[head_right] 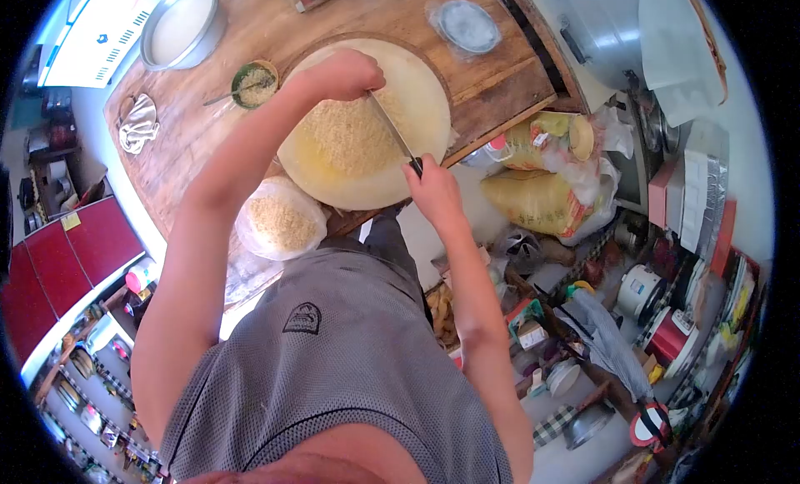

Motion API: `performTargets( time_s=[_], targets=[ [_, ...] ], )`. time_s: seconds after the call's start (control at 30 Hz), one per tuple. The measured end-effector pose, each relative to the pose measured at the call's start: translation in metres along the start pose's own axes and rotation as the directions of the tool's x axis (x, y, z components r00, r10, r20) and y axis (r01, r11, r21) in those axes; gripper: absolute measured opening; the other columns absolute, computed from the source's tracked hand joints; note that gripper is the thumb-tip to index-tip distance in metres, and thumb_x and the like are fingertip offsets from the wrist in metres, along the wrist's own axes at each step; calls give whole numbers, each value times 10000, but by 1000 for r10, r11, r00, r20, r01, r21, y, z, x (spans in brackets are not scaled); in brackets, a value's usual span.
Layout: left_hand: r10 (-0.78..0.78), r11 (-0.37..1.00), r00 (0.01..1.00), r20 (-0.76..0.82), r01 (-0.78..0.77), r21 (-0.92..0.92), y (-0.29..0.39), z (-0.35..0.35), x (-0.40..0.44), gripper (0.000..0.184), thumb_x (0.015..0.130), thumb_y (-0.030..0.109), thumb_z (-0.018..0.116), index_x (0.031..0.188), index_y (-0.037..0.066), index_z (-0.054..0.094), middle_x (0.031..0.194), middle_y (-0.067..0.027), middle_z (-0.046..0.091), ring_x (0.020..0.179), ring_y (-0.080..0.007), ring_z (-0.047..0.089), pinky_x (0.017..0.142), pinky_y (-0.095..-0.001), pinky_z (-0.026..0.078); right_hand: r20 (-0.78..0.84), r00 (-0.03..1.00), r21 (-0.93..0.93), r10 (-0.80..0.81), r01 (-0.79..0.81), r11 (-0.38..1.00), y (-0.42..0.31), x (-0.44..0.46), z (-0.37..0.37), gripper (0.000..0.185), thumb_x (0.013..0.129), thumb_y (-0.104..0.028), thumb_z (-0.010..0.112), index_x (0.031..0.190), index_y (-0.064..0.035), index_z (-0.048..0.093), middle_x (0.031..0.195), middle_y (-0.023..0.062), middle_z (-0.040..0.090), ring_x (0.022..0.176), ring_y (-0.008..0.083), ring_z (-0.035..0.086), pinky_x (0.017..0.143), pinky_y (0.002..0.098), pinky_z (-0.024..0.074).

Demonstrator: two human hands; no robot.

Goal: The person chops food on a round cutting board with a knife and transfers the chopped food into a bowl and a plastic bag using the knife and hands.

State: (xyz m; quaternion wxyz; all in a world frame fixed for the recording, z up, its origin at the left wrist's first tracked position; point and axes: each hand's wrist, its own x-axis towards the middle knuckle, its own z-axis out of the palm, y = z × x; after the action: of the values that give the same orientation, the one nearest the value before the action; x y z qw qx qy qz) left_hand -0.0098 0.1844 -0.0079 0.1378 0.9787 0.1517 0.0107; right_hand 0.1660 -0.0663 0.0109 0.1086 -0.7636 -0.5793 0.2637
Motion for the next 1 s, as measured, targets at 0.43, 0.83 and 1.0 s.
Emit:
performTargets(
  time_s=[0.43,0.83,1.0],
  targets=[
    [85,996,992,-88,-85,6,-7,9,14,79,756,83,706,787,76,634,798,-110,656,851,-348,657,722,-476,528,-41,999,27,-9,11,1000,8,0,-8,381,967,-381,634,946,-4,583,791,269,668,771,472,657,656,538,504],
    [81,996,994,-70,-84,-33,-3,2,25,72,753,72,686,803,67,635,810,-109,665,850,-358,661,722,-481,527,1,999,8,48,-48,999,13,7,-18,387,964,-388,635,967,-4,584,806,268,674,800,486,654,691,547,505],
    [69,998,998,-6,-69,-6,-6,1,32,79,771,93,699,800,61,634,802,-125,661,834,-367,660,714,-479,525,-16,1000,20,-7,7,1000,18,16,-7,371,962,-369,643,963,-3,586,829,263,677,816,475,656,697,544,502]
  ],
)
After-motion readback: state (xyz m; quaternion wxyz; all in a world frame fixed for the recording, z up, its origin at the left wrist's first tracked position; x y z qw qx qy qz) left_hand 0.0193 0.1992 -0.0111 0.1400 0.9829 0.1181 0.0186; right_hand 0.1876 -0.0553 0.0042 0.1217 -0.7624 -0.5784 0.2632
